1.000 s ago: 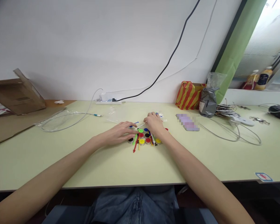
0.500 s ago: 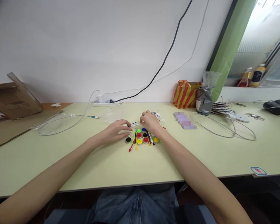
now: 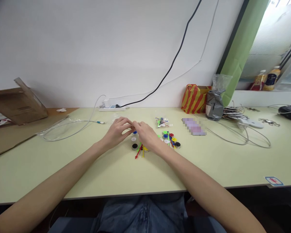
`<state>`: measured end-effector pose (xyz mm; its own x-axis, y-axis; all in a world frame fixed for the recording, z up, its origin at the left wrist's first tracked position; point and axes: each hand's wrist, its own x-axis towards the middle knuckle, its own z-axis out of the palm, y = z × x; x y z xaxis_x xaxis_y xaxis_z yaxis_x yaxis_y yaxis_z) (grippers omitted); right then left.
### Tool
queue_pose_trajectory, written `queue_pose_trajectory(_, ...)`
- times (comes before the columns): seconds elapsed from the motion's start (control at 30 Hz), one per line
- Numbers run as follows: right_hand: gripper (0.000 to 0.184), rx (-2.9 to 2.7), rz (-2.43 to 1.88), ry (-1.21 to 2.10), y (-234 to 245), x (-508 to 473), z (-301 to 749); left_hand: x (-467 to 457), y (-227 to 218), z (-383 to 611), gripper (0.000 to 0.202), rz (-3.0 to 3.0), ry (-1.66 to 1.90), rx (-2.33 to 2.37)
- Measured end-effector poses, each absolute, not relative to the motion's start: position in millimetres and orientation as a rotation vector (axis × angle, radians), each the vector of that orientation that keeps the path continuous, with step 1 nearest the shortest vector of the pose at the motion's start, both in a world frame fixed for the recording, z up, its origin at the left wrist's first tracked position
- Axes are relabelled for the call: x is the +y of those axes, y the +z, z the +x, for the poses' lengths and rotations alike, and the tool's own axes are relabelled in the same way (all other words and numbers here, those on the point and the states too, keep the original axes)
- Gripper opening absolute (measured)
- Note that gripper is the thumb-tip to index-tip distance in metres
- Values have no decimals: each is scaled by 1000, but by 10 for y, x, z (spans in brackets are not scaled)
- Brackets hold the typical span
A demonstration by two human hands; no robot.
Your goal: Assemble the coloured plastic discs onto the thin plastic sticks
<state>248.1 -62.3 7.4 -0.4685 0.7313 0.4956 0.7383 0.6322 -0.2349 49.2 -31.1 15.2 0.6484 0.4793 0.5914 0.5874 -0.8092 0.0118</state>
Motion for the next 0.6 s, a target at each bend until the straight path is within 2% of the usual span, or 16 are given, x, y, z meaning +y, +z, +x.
queue_pose_trajectory(0.2, 17, -2219, -1188, 147, 47, -547, 2595, -341, 197, 491, 37, -2884, -744, -1226)
queue_pose_trajectory(0.33, 22, -2151, -1235, 364, 31, -499, 2653, -374, 309, 440, 46, -3123, -761, -1624)
queue_pose_trajectory(0.43, 14, -2073, -1164, 614, 7, -483, 2643, -368, 370, 368, 48, -3321, -686, -1894)
queue_pose_trajectory(0.6, 19, -1966, -1106, 816, -56, -448, 2600, -332, 352, 304, 47, -3364, -570, -2116)
